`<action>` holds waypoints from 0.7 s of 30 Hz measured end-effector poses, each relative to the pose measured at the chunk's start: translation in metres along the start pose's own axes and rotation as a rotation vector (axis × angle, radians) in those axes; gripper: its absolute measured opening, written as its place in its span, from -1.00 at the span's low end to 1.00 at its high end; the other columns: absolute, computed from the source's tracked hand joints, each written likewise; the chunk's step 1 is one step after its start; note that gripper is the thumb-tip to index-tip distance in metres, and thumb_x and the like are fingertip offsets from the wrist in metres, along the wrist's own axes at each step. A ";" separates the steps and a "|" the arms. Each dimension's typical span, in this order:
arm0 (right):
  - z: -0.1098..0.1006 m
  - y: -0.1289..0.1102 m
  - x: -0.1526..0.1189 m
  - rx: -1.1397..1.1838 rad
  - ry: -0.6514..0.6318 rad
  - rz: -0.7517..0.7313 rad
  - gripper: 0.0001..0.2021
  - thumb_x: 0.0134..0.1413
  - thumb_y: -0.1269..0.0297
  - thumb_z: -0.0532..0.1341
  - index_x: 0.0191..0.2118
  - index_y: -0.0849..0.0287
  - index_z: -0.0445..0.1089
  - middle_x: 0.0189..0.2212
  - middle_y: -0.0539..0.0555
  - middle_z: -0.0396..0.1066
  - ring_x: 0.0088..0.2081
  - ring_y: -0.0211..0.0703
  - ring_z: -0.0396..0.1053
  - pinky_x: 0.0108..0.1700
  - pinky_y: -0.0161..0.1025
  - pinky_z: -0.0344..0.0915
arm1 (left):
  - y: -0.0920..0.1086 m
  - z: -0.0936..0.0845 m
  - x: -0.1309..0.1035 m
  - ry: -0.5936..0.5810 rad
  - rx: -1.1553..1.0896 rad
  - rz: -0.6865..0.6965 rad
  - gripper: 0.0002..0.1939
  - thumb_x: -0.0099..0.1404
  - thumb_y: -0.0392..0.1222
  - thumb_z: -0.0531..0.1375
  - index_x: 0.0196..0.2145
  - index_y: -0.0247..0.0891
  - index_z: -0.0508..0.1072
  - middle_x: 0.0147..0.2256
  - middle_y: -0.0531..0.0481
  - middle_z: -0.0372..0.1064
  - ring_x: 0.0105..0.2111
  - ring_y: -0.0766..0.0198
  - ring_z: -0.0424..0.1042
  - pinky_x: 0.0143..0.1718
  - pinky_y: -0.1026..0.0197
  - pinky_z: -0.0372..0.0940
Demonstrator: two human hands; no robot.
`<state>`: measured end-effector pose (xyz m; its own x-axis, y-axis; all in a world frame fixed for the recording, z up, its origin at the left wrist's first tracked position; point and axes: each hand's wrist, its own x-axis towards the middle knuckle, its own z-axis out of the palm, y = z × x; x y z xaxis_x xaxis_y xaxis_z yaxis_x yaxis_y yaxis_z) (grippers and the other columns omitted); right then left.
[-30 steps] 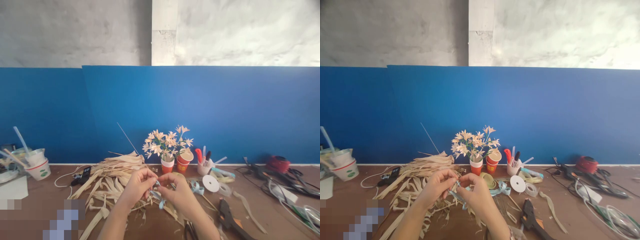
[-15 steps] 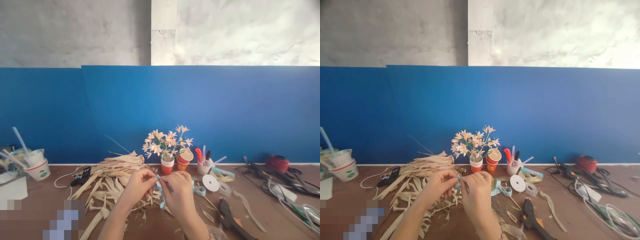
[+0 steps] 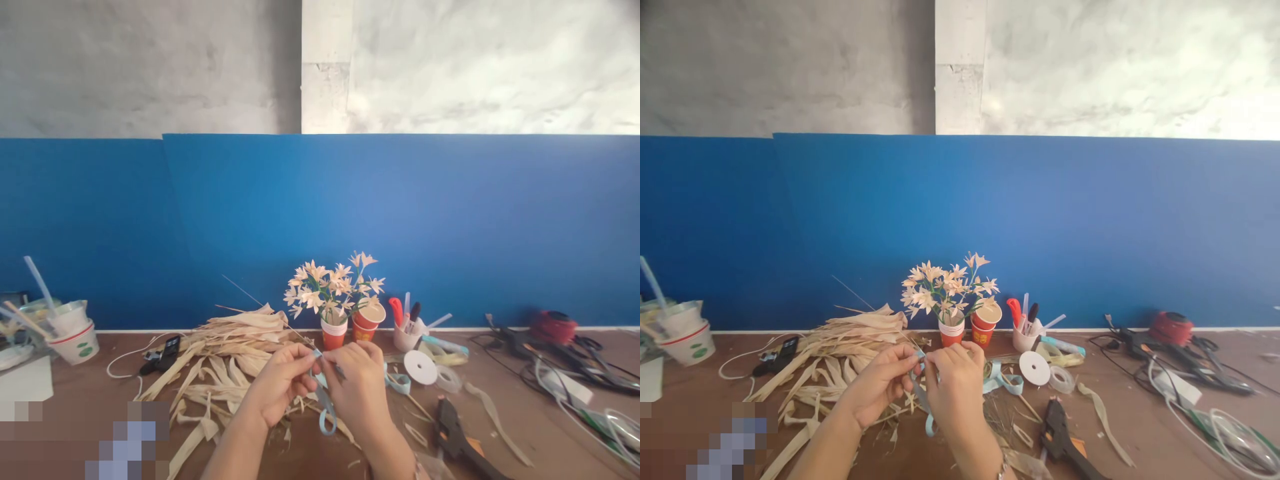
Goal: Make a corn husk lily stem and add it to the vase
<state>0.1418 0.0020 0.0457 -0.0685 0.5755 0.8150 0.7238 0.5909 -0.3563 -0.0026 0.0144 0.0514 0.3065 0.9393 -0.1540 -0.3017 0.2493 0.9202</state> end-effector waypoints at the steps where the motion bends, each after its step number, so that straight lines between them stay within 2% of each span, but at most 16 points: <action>1: 0.000 0.001 0.000 -0.006 -0.003 0.001 -0.80 0.05 0.42 0.13 -0.55 0.14 0.38 -0.64 -0.05 0.38 -0.52 -0.26 0.27 -0.13 -0.16 -0.01 | -0.001 0.001 0.001 0.006 -0.004 -0.001 -0.68 -0.06 -0.09 0.35 -0.50 -0.32 0.32 -0.53 0.08 0.37 -0.64 0.50 0.36 -0.67 0.51 0.13; 6: -0.001 0.001 0.001 0.010 -0.005 0.006 -0.81 0.04 0.42 0.14 -0.54 0.15 0.39 -0.64 -0.04 0.39 -0.52 -0.26 0.27 -0.13 -0.16 0.00 | 0.000 0.003 0.003 0.116 0.156 0.168 -0.70 -0.02 -0.05 0.32 -0.50 -0.33 0.38 -0.60 0.08 0.36 -0.65 0.42 0.36 -0.62 0.41 0.22; 9: -0.002 0.000 0.002 0.076 -0.036 0.062 -0.83 0.03 0.39 0.16 -0.54 0.15 0.41 -0.62 -0.03 0.40 -0.52 -0.26 0.26 -0.14 -0.15 0.02 | 0.002 0.001 0.003 0.147 0.256 0.259 -0.72 -0.01 -0.04 0.31 -0.51 -0.33 0.40 -0.62 0.08 0.36 -0.64 0.37 0.37 -0.60 0.36 0.25; 12: -0.004 -0.001 0.004 0.256 -0.169 0.280 -0.85 -0.03 0.32 0.20 -0.55 0.16 0.42 -0.59 0.02 0.42 -0.47 -0.20 0.29 -0.21 -0.16 0.10 | 0.004 -0.001 0.002 0.125 0.275 0.283 -0.72 0.00 -0.04 0.30 -0.51 -0.33 0.41 -0.65 0.08 0.36 -0.64 0.35 0.37 -0.59 0.34 0.25; 16: -0.007 0.001 0.009 0.776 -0.444 0.671 -0.81 -0.14 0.20 0.29 -0.60 0.19 0.39 -0.62 0.03 0.43 -0.52 -0.21 0.31 -0.41 -0.26 0.16 | 0.005 -0.004 0.001 0.087 0.234 0.272 -0.71 -0.05 -0.04 0.33 -0.51 -0.33 0.42 -0.68 0.08 0.35 -0.68 0.37 0.34 -0.61 0.34 0.24; 19: -0.010 0.004 0.011 1.133 -0.590 0.841 -0.77 -0.24 0.17 0.35 -0.60 0.21 0.39 -0.64 0.01 0.42 -0.53 -0.26 0.30 -0.41 -0.30 0.17 | 0.004 -0.005 0.000 0.052 0.203 0.253 -0.68 -0.10 -0.03 0.36 -0.51 -0.33 0.45 -0.67 0.07 0.36 -0.69 0.38 0.32 -0.63 0.34 0.22; 21: -0.009 0.006 0.010 1.278 -0.652 0.919 -0.78 -0.26 0.20 0.37 -0.59 0.23 0.40 -0.65 0.00 0.42 -0.55 -0.30 0.28 -0.42 -0.32 0.15 | 0.004 -0.006 0.000 0.029 0.181 0.230 -0.67 -0.11 -0.03 0.37 -0.48 -0.34 0.46 -0.67 0.07 0.36 -0.69 0.39 0.32 -0.63 0.35 0.21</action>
<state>0.1519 0.0063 0.0553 -0.4578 0.8879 -0.0462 -0.2667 -0.1867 -0.9455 -0.0092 0.0163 0.0529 0.2225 0.9732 0.0584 -0.1935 -0.0146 0.9810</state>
